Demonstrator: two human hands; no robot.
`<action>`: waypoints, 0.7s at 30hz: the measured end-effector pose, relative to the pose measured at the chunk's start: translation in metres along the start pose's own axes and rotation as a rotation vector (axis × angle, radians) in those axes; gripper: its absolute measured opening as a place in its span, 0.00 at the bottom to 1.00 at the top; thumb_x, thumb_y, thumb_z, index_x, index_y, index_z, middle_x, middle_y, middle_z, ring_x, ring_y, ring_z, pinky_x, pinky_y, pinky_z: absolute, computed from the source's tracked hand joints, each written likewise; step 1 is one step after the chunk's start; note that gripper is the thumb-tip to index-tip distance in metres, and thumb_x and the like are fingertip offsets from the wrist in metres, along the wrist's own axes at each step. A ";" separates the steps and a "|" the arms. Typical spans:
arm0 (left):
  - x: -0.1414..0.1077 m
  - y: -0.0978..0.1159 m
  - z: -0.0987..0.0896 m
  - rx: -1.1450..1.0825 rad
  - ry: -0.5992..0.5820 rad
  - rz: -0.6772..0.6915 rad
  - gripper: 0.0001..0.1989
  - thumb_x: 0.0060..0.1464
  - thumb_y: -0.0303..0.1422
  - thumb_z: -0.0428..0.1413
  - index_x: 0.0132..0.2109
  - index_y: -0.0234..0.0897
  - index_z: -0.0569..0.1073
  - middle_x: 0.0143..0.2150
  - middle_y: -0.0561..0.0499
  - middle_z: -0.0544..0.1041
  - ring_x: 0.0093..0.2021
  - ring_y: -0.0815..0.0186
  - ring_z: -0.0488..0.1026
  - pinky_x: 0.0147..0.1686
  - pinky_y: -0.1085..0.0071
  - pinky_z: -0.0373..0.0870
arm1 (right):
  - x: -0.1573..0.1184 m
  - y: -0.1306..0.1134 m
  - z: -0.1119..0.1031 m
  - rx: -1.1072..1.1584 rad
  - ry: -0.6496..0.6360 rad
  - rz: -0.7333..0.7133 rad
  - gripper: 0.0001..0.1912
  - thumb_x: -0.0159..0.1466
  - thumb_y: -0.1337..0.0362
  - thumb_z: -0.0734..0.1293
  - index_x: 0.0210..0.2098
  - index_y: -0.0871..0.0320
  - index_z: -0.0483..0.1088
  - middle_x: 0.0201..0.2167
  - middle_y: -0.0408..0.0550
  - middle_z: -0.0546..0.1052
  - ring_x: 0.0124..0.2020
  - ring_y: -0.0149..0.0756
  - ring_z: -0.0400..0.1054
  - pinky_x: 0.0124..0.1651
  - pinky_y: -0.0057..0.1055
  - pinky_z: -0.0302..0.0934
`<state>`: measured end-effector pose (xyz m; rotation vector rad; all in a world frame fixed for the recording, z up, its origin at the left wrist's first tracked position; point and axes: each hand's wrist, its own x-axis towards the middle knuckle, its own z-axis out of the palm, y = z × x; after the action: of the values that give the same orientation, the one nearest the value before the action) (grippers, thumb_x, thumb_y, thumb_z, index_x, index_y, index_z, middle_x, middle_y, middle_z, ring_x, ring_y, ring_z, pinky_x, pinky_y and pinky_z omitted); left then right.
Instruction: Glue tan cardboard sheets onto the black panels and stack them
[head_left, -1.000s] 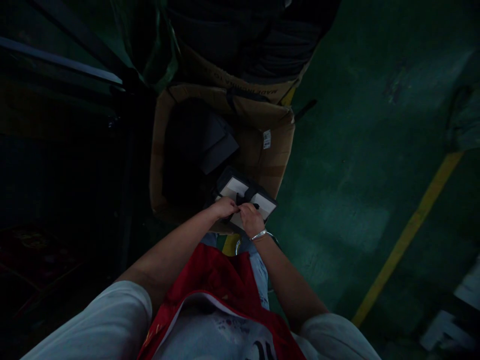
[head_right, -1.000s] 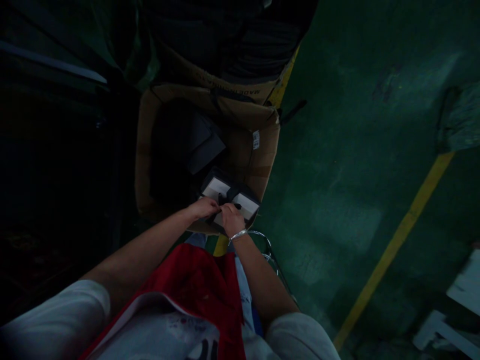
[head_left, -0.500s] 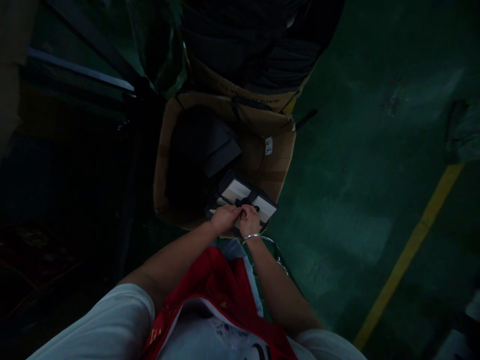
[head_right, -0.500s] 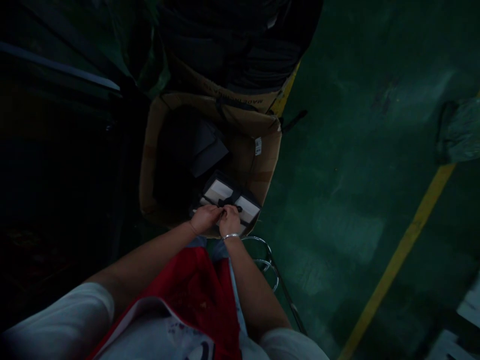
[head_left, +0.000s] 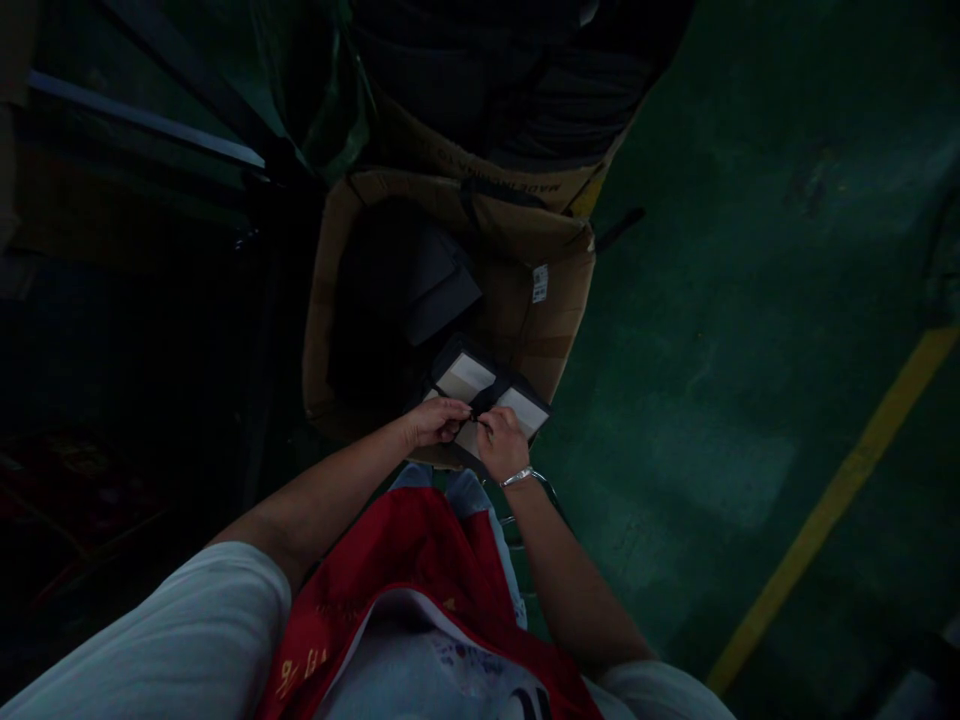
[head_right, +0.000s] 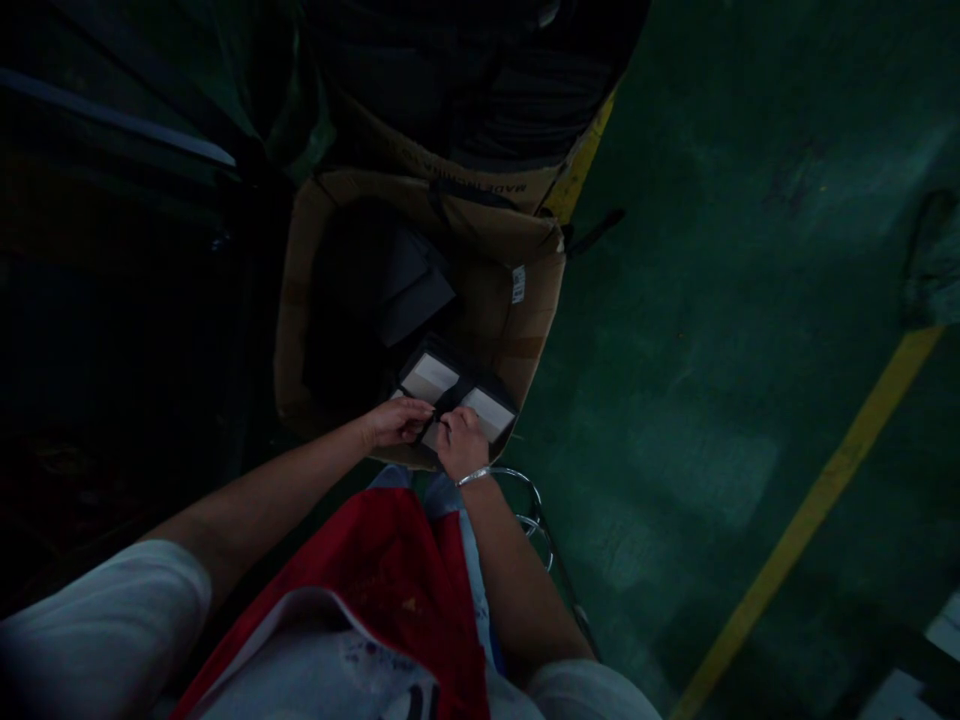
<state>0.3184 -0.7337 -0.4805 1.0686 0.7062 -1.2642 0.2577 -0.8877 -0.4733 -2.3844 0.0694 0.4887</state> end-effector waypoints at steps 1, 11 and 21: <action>0.000 0.000 0.000 -0.015 0.001 -0.010 0.11 0.43 0.34 0.62 0.31 0.35 0.69 0.16 0.62 0.54 0.15 0.79 0.49 0.16 0.79 0.45 | -0.001 -0.001 -0.002 -0.031 -0.022 -0.008 0.09 0.63 0.63 0.60 0.38 0.58 0.70 0.40 0.51 0.69 0.42 0.36 0.63 0.46 0.30 0.60; 0.001 0.012 0.007 0.315 0.091 0.039 0.03 0.47 0.29 0.55 0.31 0.34 0.72 0.14 0.62 0.54 0.15 0.76 0.50 0.15 0.78 0.50 | 0.020 -0.002 -0.014 -0.227 -0.268 -0.032 0.12 0.65 0.62 0.58 0.34 0.58 0.71 0.33 0.50 0.71 0.34 0.35 0.66 0.35 0.30 0.57; -0.011 -0.005 0.015 0.604 0.431 0.318 0.05 0.50 0.24 0.53 0.29 0.31 0.74 0.27 0.51 0.71 0.31 0.69 0.66 0.36 0.72 0.65 | 0.022 -0.022 -0.019 -0.500 -0.389 0.015 0.13 0.62 0.67 0.57 0.35 0.61 0.73 0.38 0.57 0.74 0.32 0.38 0.69 0.34 0.32 0.60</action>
<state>0.3089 -0.7434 -0.4666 1.9074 0.4426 -0.9929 0.2878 -0.8816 -0.4548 -2.7145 -0.2362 1.0711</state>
